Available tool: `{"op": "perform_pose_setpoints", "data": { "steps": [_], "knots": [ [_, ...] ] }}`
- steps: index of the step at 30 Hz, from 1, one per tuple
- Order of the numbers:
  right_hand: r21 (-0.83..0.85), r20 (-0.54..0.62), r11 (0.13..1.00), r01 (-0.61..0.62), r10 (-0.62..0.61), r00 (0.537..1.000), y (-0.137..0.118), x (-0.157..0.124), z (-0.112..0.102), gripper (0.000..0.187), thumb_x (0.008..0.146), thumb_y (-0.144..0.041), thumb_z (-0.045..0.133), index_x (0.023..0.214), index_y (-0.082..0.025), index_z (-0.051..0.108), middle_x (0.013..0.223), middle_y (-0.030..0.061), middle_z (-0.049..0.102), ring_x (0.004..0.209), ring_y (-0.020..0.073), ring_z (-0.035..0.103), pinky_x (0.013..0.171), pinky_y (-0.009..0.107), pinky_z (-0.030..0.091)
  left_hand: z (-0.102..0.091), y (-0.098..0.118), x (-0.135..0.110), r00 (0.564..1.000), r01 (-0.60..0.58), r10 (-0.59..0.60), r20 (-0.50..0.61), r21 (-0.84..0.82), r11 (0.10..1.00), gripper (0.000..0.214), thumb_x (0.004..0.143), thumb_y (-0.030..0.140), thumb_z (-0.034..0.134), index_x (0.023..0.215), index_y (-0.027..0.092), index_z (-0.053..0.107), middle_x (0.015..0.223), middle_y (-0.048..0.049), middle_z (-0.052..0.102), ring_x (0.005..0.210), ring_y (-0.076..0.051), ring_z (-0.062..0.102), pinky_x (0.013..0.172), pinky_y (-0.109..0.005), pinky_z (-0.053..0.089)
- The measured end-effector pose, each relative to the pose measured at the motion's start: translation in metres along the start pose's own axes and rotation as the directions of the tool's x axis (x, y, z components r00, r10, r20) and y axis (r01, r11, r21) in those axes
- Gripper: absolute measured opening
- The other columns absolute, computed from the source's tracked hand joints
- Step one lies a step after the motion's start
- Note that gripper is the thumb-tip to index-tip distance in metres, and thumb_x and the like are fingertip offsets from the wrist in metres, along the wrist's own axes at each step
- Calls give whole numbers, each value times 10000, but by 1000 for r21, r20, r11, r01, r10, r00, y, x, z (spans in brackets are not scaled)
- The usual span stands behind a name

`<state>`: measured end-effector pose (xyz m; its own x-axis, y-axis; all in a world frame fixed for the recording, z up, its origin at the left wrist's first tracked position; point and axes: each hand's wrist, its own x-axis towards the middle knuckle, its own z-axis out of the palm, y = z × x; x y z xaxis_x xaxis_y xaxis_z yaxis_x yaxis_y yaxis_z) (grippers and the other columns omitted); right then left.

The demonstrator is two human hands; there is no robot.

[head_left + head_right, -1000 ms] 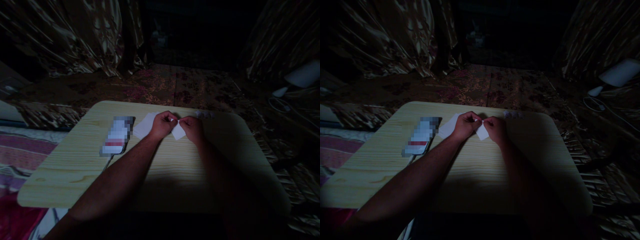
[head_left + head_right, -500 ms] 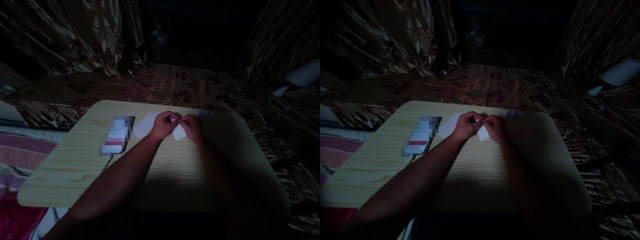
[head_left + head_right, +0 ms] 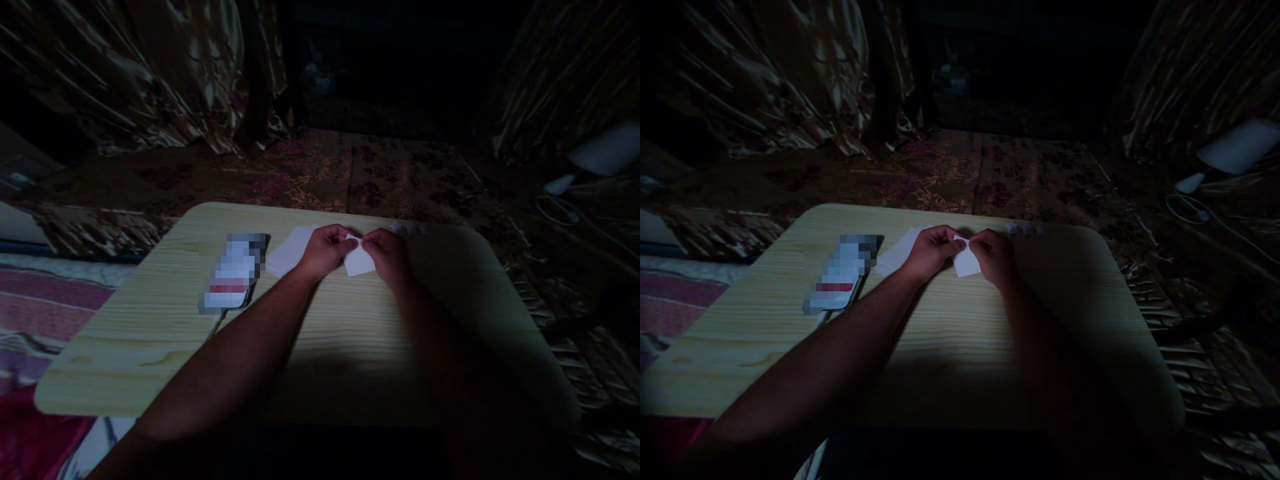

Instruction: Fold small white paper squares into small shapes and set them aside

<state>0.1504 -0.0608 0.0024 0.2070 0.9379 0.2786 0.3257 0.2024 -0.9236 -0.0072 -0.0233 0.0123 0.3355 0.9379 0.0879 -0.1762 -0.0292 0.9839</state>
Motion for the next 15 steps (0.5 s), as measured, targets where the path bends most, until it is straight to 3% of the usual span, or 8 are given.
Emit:
{"op": "perform_pose_setpoints", "data": {
  "steps": [15],
  "knots": [
    [-4, -64, 1000, -8, 8, 998, 4, 2, -2, 170, 766, -371, 632, 748, -205, 660, 631, -12, 621, 606, 145, 552, 549, 252, 411, 0, -2, 1, 998, 36, -37, -55, -5, 999, 325, 579, 370, 877, 708, 141, 686, 682, -16, 697, 550, -98, 563, 545, -237, 435]
  ]
}}
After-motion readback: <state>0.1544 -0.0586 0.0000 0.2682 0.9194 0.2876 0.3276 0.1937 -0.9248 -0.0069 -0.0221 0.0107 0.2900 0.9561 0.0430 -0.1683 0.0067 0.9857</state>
